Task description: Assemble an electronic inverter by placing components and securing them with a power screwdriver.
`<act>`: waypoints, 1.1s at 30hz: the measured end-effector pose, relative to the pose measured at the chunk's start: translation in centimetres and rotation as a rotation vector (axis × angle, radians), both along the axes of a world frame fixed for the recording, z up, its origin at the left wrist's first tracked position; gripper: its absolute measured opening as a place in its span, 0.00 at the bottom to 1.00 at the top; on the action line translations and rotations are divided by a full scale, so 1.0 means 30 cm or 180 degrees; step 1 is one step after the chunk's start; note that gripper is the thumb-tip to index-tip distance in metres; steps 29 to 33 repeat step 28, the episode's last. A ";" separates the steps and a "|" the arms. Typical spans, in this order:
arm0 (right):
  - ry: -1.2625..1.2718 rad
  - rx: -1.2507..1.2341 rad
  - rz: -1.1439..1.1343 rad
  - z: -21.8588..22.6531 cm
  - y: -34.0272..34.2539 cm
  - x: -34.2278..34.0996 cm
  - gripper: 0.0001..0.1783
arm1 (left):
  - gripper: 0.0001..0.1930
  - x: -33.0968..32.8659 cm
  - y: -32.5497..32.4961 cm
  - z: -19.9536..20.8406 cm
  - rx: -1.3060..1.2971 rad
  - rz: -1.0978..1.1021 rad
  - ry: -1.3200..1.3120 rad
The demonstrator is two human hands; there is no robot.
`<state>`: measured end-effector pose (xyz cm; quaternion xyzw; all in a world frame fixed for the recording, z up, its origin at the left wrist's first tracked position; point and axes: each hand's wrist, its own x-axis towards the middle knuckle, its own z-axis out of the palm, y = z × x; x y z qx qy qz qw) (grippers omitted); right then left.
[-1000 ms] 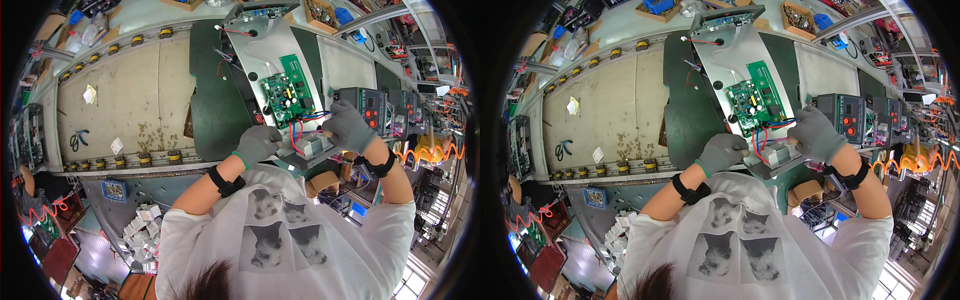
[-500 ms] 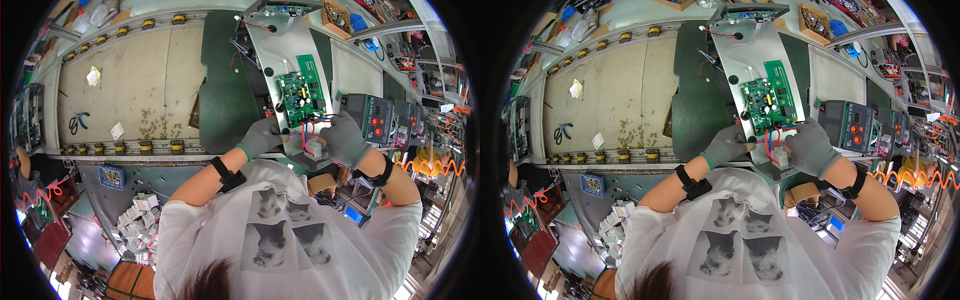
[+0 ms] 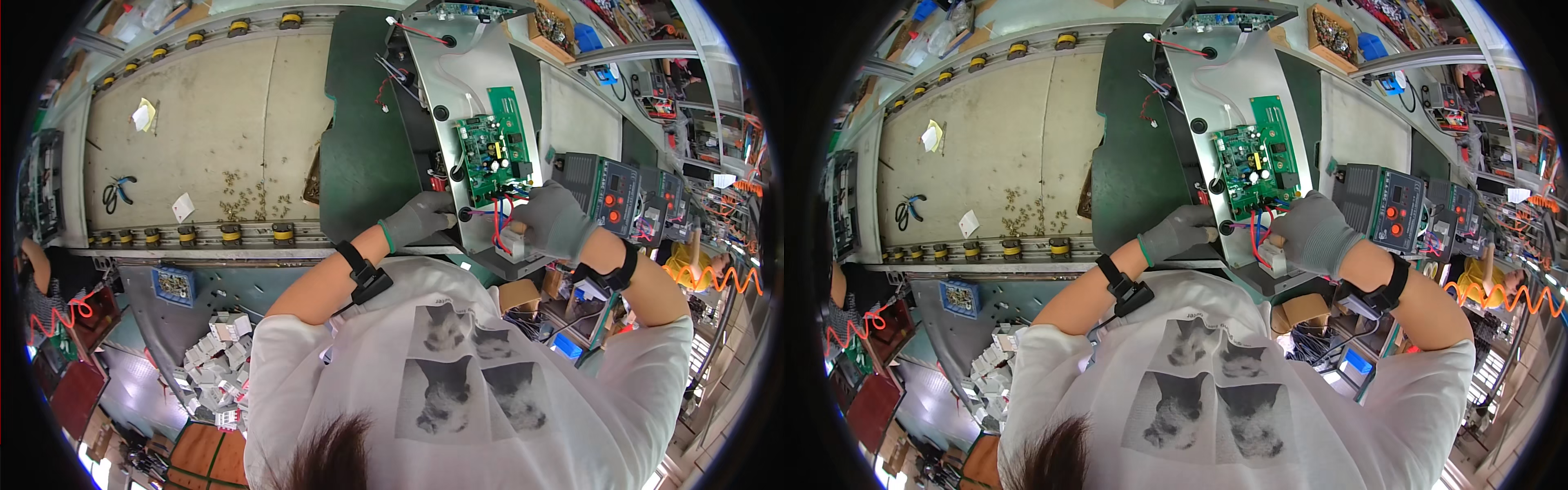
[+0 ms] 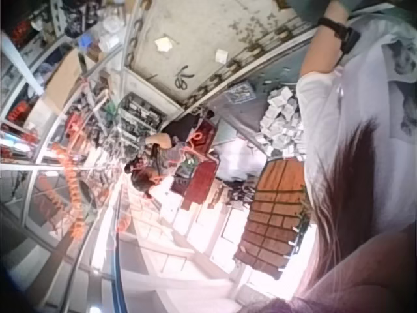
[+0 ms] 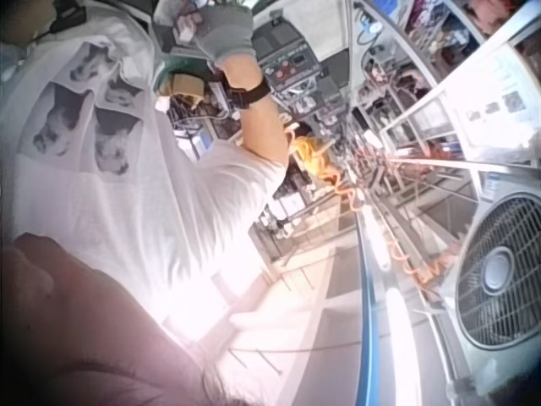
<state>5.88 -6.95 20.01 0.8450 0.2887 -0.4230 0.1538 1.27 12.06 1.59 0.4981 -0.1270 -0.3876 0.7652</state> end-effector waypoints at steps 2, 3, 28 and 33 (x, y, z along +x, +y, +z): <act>0.0082 0.0218 0.0057 -0.008 -0.027 0.017 0.12 | 0.15 -0.003 -0.003 -0.004 0.0167 0.0082 -0.0082; 0.0161 0.0447 0.0109 -0.011 -0.042 0.025 0.12 | 0.15 -0.006 -0.008 -0.010 0.0164 0.0090 -0.0072; -0.0397 0.0721 -0.0384 0.039 -0.028 -0.052 0.09 | 0.07 -0.015 0.003 -0.057 -0.0140 0.0080 0.0404; -0.0397 0.0721 -0.0384 0.039 -0.028 -0.052 0.09 | 0.07 -0.015 0.003 -0.057 -0.0140 0.0080 0.0404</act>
